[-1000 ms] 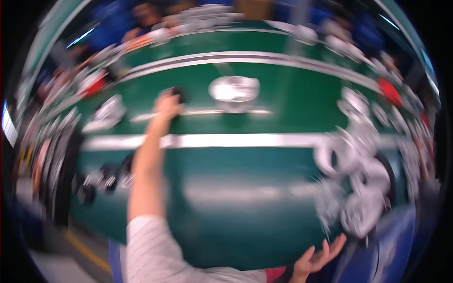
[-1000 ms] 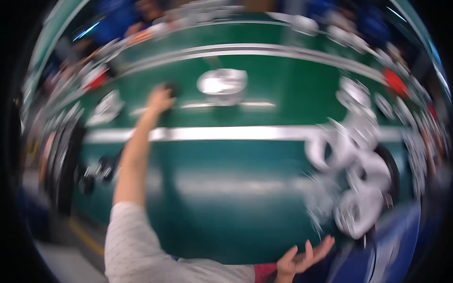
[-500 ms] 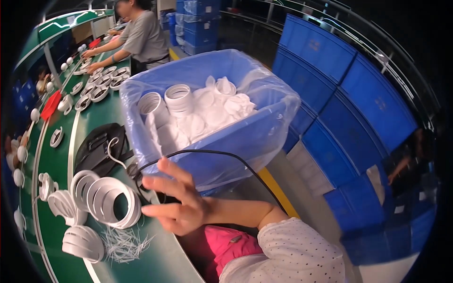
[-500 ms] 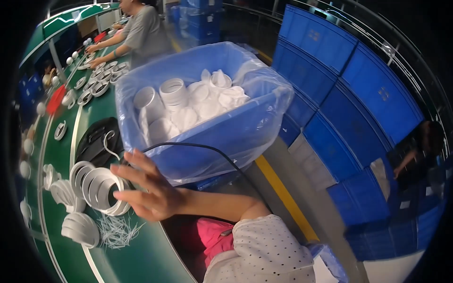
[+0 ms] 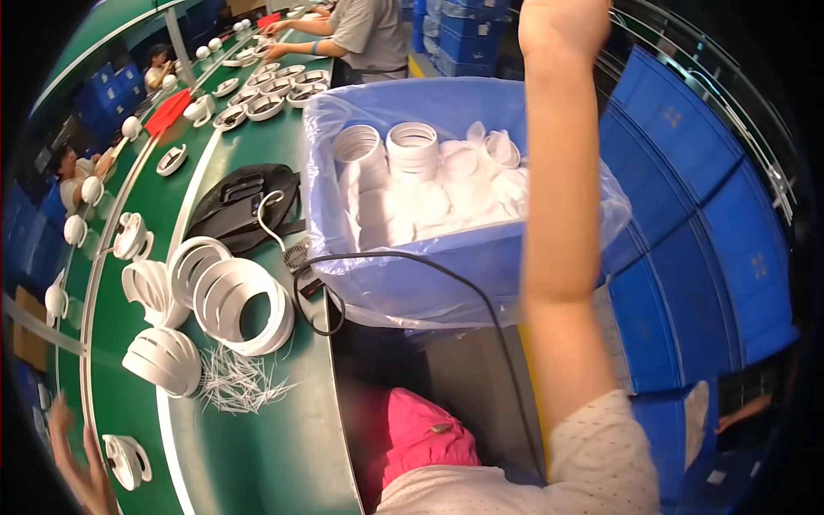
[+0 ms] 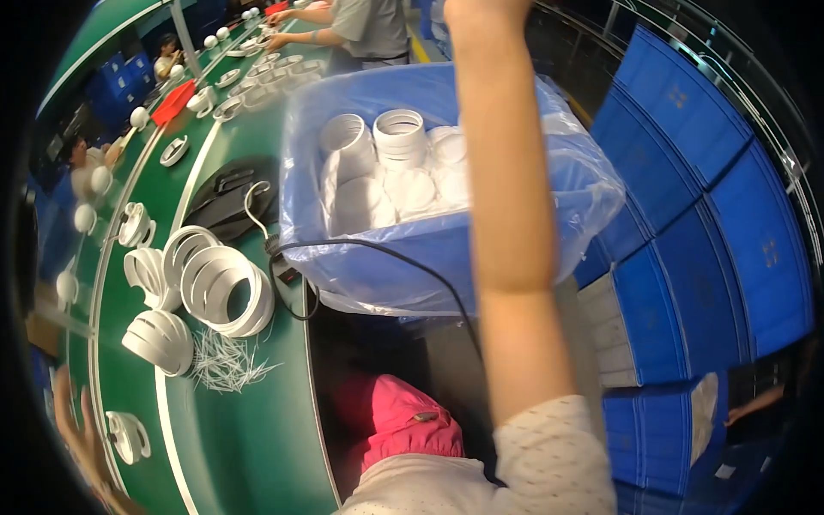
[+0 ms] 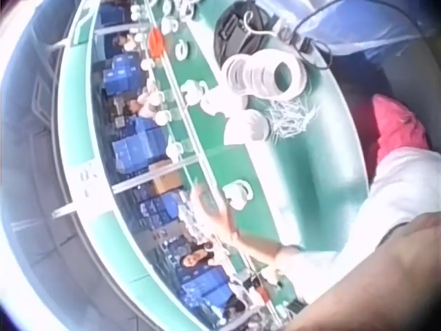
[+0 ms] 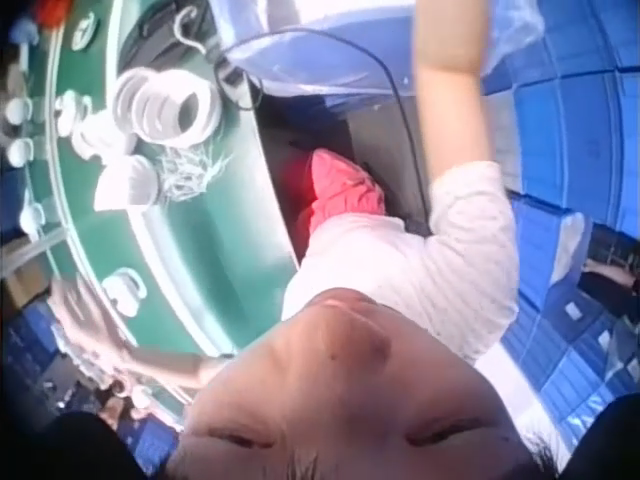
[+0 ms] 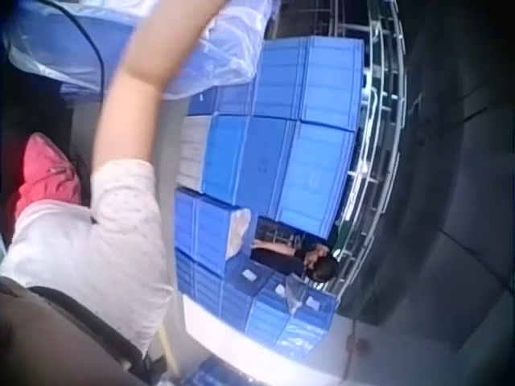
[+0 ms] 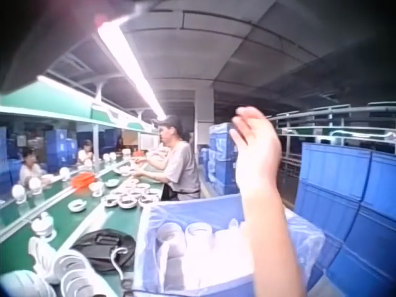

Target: Assembling internal electronic components into dome-shaped fixture housings on a factory production line.

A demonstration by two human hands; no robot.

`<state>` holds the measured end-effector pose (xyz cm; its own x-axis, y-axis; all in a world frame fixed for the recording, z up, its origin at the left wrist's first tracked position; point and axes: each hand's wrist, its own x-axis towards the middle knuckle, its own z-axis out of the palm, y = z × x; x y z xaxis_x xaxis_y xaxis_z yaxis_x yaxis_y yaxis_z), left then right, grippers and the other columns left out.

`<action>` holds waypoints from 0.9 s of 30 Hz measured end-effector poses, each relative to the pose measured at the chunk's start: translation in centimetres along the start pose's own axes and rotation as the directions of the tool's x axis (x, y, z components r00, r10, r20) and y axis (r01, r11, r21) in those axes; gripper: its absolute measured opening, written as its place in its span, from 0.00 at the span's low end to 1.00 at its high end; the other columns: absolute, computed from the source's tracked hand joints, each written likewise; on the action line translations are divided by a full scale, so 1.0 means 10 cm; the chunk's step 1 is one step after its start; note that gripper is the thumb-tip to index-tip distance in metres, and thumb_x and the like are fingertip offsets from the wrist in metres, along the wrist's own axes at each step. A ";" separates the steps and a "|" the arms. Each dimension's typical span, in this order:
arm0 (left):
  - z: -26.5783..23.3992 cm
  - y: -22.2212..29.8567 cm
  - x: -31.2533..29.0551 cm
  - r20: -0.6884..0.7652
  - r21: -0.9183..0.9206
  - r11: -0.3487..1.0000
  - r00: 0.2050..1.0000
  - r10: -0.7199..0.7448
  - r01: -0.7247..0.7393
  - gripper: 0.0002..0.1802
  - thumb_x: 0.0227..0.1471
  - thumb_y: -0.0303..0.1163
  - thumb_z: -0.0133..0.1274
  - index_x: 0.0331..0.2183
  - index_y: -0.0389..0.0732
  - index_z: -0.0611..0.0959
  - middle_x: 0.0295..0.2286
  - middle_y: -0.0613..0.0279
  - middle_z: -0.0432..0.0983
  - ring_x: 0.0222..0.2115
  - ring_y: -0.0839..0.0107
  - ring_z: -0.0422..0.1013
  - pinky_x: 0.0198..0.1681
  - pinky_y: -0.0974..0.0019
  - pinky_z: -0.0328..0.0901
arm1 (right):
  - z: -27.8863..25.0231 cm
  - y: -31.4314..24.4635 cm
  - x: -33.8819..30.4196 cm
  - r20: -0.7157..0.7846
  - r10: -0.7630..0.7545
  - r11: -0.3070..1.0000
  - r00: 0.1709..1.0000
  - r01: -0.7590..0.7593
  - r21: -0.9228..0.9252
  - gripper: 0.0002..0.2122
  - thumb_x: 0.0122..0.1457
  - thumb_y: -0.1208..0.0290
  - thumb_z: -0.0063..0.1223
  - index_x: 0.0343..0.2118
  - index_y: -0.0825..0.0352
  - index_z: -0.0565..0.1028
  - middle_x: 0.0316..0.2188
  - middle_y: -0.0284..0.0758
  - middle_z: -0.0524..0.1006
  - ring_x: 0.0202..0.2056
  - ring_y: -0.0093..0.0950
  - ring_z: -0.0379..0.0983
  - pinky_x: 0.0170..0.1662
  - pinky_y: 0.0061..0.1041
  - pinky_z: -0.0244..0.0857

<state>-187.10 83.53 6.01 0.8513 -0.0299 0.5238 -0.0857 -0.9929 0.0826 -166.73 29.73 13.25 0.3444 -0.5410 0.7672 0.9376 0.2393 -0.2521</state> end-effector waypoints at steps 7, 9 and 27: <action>1.46 2.48 1.56 0.036 -0.667 0.577 0.754 0.656 -0.471 0.15 0.33 0.26 0.55 0.28 0.32 0.73 0.25 0.52 0.71 0.28 0.56 0.68 0.33 0.63 0.62 | -1.47 0.84 -0.61 0.757 0.590 0.447 0.281 0.667 -0.596 0.09 0.37 0.75 0.51 0.25 0.67 0.72 0.26 0.40 0.72 0.32 0.37 0.68 0.37 0.31 0.61; 1.82 2.96 1.94 0.110 -0.616 0.567 0.653 0.749 -0.546 0.15 0.34 0.32 0.54 0.27 0.33 0.75 0.26 0.46 0.71 0.30 0.52 0.68 0.34 0.60 0.63 | -1.71 1.07 -0.66 0.620 0.736 0.363 0.272 0.614 -0.701 0.12 0.36 0.71 0.52 0.27 0.69 0.72 0.29 0.43 0.72 0.34 0.39 0.68 0.39 0.32 0.62; 4.97 4.20 2.71 0.792 -0.169 0.900 0.487 0.367 -0.403 0.22 0.28 0.40 0.57 0.30 0.39 0.80 0.33 0.54 0.74 0.35 0.63 0.71 0.37 0.64 0.66 | -2.67 2.47 -1.27 -0.076 0.991 -0.004 -0.110 0.542 -0.841 0.24 0.31 0.56 0.62 0.30 0.69 0.73 0.31 0.45 0.73 0.36 0.39 0.70 0.39 0.32 0.64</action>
<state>-141.91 35.26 -18.51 0.7936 -0.4704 -0.3859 -0.5074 -0.8617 0.0069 -146.69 20.99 -18.46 0.8948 0.2355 -0.3794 0.2221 -0.9718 -0.0792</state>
